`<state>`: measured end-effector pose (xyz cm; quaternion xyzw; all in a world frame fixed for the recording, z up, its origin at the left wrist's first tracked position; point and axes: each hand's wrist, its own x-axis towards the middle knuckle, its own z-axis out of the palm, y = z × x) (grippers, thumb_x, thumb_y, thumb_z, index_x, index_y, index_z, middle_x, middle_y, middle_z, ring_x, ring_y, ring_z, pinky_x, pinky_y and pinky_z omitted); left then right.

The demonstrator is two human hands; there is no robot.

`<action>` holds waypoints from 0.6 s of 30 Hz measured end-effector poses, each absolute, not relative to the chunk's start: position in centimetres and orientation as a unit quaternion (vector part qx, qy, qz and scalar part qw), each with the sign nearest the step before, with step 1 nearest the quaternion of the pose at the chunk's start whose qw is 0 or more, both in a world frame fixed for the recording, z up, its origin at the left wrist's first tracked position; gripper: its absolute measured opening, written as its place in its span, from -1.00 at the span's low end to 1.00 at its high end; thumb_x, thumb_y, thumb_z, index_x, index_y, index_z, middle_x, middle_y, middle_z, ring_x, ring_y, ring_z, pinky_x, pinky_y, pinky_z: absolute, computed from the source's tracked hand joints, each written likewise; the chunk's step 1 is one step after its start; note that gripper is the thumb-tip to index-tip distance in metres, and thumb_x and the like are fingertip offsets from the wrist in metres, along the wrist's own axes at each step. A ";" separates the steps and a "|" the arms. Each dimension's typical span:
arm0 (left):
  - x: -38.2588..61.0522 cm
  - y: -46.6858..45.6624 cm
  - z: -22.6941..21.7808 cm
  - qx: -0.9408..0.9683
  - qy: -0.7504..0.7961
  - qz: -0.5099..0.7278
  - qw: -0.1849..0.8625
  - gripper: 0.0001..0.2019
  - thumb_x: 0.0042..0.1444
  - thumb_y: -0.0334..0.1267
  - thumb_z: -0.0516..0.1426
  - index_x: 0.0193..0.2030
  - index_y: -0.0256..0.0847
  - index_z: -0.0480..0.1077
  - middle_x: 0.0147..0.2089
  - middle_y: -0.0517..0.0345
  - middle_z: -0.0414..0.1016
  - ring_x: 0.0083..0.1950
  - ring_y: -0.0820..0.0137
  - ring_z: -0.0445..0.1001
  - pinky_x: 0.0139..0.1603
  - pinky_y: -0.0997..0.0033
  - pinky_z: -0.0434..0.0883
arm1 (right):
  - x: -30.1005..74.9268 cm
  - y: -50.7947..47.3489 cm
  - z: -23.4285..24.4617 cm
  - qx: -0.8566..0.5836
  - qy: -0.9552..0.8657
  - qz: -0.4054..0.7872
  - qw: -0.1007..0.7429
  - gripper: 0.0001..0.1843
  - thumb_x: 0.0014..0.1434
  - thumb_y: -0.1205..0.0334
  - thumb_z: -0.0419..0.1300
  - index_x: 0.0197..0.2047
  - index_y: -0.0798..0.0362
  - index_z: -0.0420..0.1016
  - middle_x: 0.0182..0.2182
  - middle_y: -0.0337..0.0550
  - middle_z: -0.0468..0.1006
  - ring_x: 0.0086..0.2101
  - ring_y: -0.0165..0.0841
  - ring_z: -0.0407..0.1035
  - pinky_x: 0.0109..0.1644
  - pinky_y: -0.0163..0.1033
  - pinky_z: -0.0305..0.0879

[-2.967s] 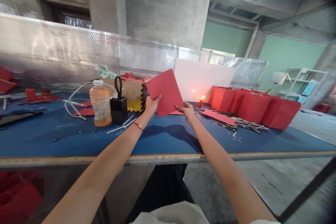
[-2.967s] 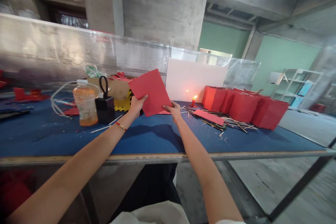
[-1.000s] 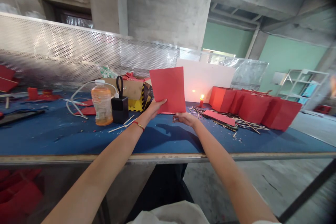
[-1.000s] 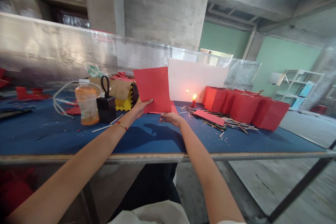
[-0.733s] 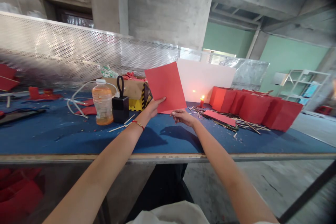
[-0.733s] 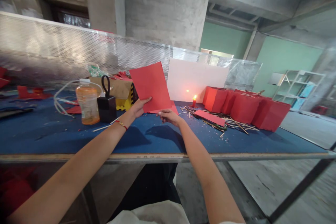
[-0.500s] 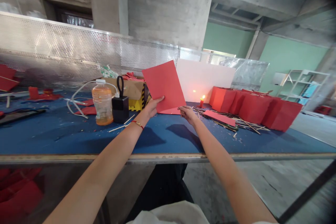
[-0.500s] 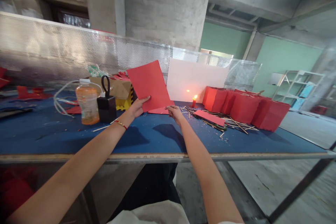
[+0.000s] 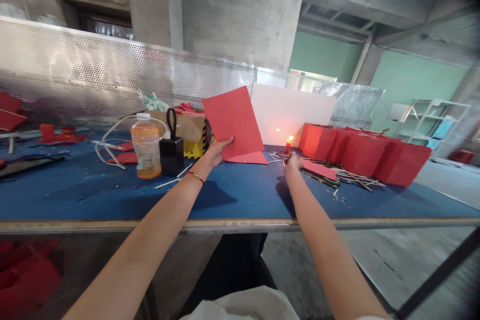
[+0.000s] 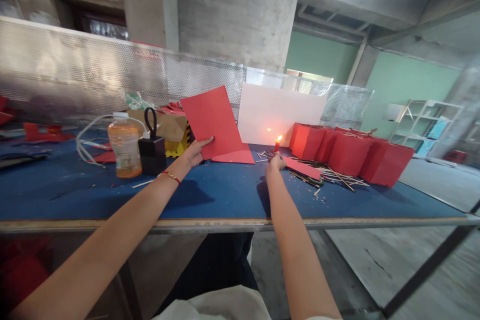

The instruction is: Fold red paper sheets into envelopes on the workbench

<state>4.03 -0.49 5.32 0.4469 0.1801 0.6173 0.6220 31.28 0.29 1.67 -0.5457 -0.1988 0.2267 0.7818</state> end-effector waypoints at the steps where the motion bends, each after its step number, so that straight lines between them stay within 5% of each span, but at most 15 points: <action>1: 4.0 -0.4 5.2 0.453 0.186 0.615 0.618 -0.54 -0.26 -0.33 0.44 -0.13 -0.29 0.51 -0.01 -0.11 0.59 -0.05 0.14 0.58 0.06 0.10 0.51 | 31.3 0.2 1.7 -0.556 -0.187 0.206 0.783 -0.75 0.18 0.19 0.02 -0.51 -0.05 0.10 -0.69 -0.37 0.19 -0.65 -0.44 0.15 -0.53 -0.32 0.17; 7: 4.4 0.5 4.0 0.515 0.233 0.622 0.542 -0.50 -0.34 -0.26 0.46 -0.15 -0.21 0.52 -0.12 0.00 0.63 -0.07 0.17 0.58 0.12 0.09 0.45 | 31.2 -0.7 2.0 -0.615 -0.165 0.070 0.768 -0.78 0.20 0.15 0.01 -0.46 -0.02 0.31 -0.39 -0.10 0.55 -0.33 -0.26 0.40 -0.29 -0.23 0.24; 18: 4.7 0.2 3.6 0.559 0.307 0.589 0.497 -0.64 -0.19 -0.32 0.39 -0.17 -0.26 0.53 -0.03 -0.13 0.60 0.02 0.05 0.54 0.13 0.01 0.42 | 32.3 -2.6 2.8 -0.690 -0.228 -0.069 0.683 -0.73 0.24 0.19 -0.02 -0.16 0.04 0.48 -0.14 0.01 0.58 -0.14 -0.16 0.42 -0.08 -0.14 0.22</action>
